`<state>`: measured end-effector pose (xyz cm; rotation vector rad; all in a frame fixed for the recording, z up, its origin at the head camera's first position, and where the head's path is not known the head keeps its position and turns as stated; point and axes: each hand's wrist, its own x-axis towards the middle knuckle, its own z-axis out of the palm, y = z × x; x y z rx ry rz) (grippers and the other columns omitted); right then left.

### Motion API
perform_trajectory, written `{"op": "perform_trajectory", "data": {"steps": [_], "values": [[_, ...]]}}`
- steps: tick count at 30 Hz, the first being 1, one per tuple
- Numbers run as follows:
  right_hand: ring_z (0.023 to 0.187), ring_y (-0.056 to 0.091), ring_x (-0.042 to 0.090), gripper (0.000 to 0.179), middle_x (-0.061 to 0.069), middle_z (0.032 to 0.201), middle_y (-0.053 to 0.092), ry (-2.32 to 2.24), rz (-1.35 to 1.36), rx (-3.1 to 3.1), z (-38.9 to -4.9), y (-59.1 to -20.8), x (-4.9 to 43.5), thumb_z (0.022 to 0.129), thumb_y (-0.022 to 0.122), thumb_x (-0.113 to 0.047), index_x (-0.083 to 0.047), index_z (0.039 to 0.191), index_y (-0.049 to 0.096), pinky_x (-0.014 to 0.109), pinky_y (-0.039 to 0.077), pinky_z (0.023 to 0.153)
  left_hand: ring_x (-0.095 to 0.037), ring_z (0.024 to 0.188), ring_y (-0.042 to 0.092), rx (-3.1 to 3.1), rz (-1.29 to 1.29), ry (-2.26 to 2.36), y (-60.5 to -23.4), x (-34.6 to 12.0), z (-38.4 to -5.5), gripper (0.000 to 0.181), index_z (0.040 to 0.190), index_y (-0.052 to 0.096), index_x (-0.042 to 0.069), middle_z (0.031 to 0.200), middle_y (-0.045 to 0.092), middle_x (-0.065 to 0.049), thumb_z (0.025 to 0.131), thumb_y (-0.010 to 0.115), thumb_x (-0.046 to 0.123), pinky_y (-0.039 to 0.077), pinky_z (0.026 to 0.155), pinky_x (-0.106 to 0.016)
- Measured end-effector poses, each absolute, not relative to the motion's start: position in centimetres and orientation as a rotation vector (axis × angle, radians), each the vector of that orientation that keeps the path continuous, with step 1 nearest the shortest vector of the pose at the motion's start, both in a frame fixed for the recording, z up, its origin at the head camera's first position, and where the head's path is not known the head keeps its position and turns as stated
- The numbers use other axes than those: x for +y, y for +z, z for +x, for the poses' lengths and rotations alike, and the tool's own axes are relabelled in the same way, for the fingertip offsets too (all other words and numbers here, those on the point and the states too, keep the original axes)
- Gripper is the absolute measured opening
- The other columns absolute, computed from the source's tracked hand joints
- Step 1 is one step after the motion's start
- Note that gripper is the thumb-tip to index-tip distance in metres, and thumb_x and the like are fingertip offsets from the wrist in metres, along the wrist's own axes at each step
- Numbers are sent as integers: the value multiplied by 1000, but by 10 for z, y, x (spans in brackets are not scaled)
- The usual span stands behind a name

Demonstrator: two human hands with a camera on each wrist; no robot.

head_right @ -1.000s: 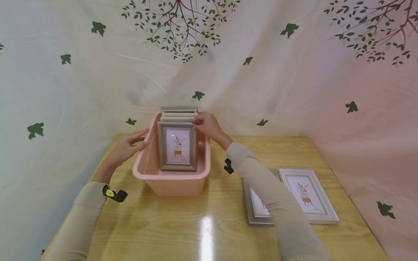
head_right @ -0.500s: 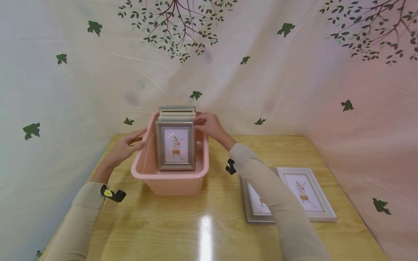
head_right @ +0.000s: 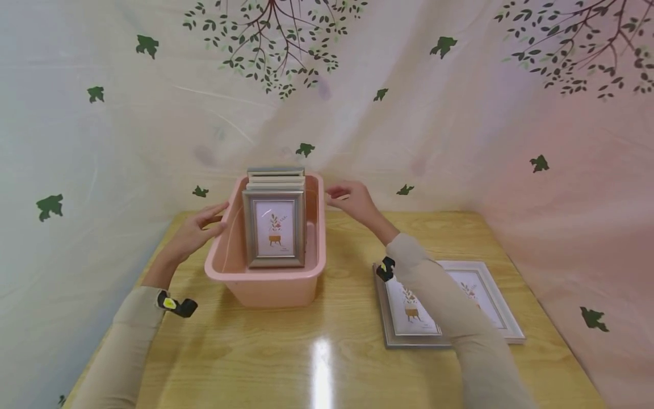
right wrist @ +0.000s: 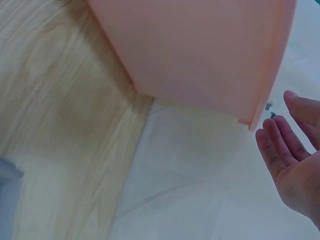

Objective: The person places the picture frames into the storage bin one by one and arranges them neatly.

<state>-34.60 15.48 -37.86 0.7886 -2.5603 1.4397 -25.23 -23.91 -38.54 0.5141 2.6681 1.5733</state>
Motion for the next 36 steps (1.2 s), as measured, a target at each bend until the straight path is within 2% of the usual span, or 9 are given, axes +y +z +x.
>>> {"op": "perform_trajectory", "data": {"steps": [8,11,14,21,29,32,36], "values": [[97,69,33,28,23,107,71,1359,813,-2662,-332,-397,208,91,75,-3,6,117,71,25,55,79,-50,137,40,2663,519,1578,-387,-239,-253,60,154,35,-3,160,27,-26,102,60,9,36,108,-62],[95,70,33,29,23,104,72,1297,829,-2712,-330,-406,229,90,75,-4,6,117,71,22,54,77,-51,137,39,2664,527,1582,-392,-240,-256,60,155,34,-3,160,27,-26,102,60,9,35,108,-63],[93,70,32,29,20,101,73,1242,857,-2760,-327,-415,247,90,75,-3,7,116,71,26,56,78,-49,137,40,2669,530,1595,-402,-245,-264,60,156,35,1,161,27,-24,102,61,11,37,108,-63],[96,69,35,36,25,104,71,1175,917,-2903,-318,-432,285,88,79,-6,9,118,68,47,57,84,-45,136,43,2682,545,1615,-415,-252,-274,60,156,38,7,161,31,-19,102,62,16,41,106,-59],[104,65,43,39,27,113,68,1115,932,-3080,-311,-439,317,87,79,-6,9,121,66,49,55,88,-46,137,42,2667,535,1613,-414,-253,-275,60,156,37,5,161,30,-20,102,61,13,41,105,-60],[102,66,41,38,29,114,67,1082,933,-3124,-309,-440,327,87,79,-4,11,119,66,51,55,89,-49,136,41,2663,535,1594,-400,-246,-264,59,155,35,0,160,29,-24,102,59,9,40,105,-61],[99,67,38,35,27,108,70,1012,923,-3166,-308,-446,337,86,78,-2,13,116,67,47,56,85,-52,135,40,2668,542,1563,-381,-237,-249,58,153,33,-6,158,28,-30,102,57,6,41,104,-60]]}}
